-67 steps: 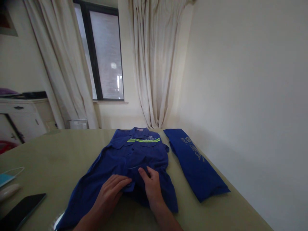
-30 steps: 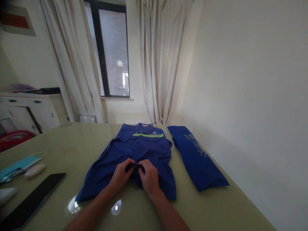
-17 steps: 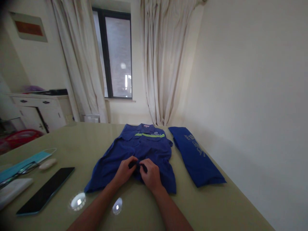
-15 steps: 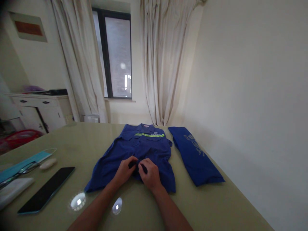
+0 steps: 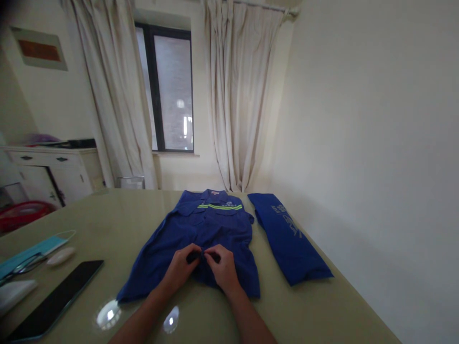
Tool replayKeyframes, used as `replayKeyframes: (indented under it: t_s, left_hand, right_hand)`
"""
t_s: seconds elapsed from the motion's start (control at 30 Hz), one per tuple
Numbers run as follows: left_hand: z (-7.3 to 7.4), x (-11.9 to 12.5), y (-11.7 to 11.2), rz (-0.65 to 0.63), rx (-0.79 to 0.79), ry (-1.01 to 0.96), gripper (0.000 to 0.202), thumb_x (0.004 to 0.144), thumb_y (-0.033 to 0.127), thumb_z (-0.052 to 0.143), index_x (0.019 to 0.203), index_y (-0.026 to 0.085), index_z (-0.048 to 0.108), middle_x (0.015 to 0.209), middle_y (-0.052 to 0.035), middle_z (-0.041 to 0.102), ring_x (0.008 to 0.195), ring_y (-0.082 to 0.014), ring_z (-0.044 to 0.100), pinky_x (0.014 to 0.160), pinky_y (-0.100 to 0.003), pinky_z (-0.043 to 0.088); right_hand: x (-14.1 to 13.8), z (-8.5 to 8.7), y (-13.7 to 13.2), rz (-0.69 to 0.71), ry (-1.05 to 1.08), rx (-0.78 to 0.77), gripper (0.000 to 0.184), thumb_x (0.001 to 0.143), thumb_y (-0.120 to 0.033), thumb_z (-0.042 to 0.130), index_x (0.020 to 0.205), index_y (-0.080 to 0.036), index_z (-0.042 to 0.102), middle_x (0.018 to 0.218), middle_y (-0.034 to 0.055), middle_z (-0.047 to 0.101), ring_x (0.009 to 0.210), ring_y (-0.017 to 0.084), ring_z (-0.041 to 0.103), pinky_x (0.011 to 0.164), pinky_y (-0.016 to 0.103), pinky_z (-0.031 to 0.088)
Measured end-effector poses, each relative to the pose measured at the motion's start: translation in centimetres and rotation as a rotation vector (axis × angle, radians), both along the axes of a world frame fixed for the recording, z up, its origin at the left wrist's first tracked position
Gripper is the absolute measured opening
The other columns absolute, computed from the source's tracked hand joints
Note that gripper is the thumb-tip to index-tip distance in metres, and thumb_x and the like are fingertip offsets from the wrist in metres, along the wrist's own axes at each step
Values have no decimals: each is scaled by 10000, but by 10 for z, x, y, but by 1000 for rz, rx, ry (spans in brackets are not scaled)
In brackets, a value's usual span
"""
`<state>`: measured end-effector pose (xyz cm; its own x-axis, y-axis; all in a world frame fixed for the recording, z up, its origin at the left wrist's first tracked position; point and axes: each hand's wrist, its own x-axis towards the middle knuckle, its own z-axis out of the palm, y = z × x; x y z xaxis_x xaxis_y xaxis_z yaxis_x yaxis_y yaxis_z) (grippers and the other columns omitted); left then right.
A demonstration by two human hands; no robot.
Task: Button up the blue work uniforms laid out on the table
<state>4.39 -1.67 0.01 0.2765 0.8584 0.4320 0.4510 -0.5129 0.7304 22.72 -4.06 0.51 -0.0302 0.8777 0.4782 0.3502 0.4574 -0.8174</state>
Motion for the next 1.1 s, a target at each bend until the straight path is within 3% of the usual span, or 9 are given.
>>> replayKeyframes:
  t_s: [0.33, 0.47, 0.6, 0.8, 0.93, 1.1]
  left_hand:
    - [6, -1, -7, -22, -31, -51, 219, 792, 118, 589, 954, 226, 688, 935, -10, 761, 903, -196, 703, 857, -292, 505]
    - [13, -2, -11, -59, -45, -107, 158, 920, 263, 579, 1016, 233, 700, 981, -18, 765, 939, -198, 705, 877, -297, 512]
    - [16, -5, -11, -93, -99, -105, 204, 929, 393, 632, 1031, 243, 726, 1012, -26, 772, 961, -213, 706, 881, -305, 518]
    - [14, -6, -8, -109, -123, -121, 211, 882, 273, 618, 1054, 226, 730, 1003, -37, 775, 939, -210, 708, 885, -313, 530]
    - [15, -7, -8, -146, -131, -115, 316, 801, 167, 628, 1094, 232, 726, 1066, -34, 766, 1009, -211, 695, 932, -313, 515]
    - [12, -7, -9, -146, -95, -101, 222, 784, 136, 617, 939, 231, 745, 944, -23, 765, 923, -206, 695, 857, -300, 517]
  right_hand:
    - [-8, 1, -5, 17, -38, -8, 201, 887, -245, 650, 1048, -204, 761, 957, 73, 770, 829, 213, 727, 732, 289, 557]
    - [-6, 3, -7, 8, -40, 3, 188, 903, -264, 650, 1051, -216, 756, 953, 68, 769, 824, 210, 725, 733, 287, 554]
    - [-5, 5, -7, 2, -23, -4, 150, 917, -289, 651, 998, -214, 753, 919, 63, 770, 823, 213, 725, 747, 290, 547]
    - [-4, 2, -4, 4, 56, -44, 151, 925, -333, 648, 952, -213, 737, 881, 50, 761, 809, 210, 714, 743, 287, 533]
    - [-4, -3, 1, -15, 169, -77, 172, 898, -371, 668, 904, -203, 706, 855, 52, 741, 804, 217, 698, 740, 296, 532]
    - [-4, -7, 4, 36, 250, -118, 211, 874, -401, 698, 930, -197, 693, 868, 54, 730, 815, 216, 690, 725, 290, 528]
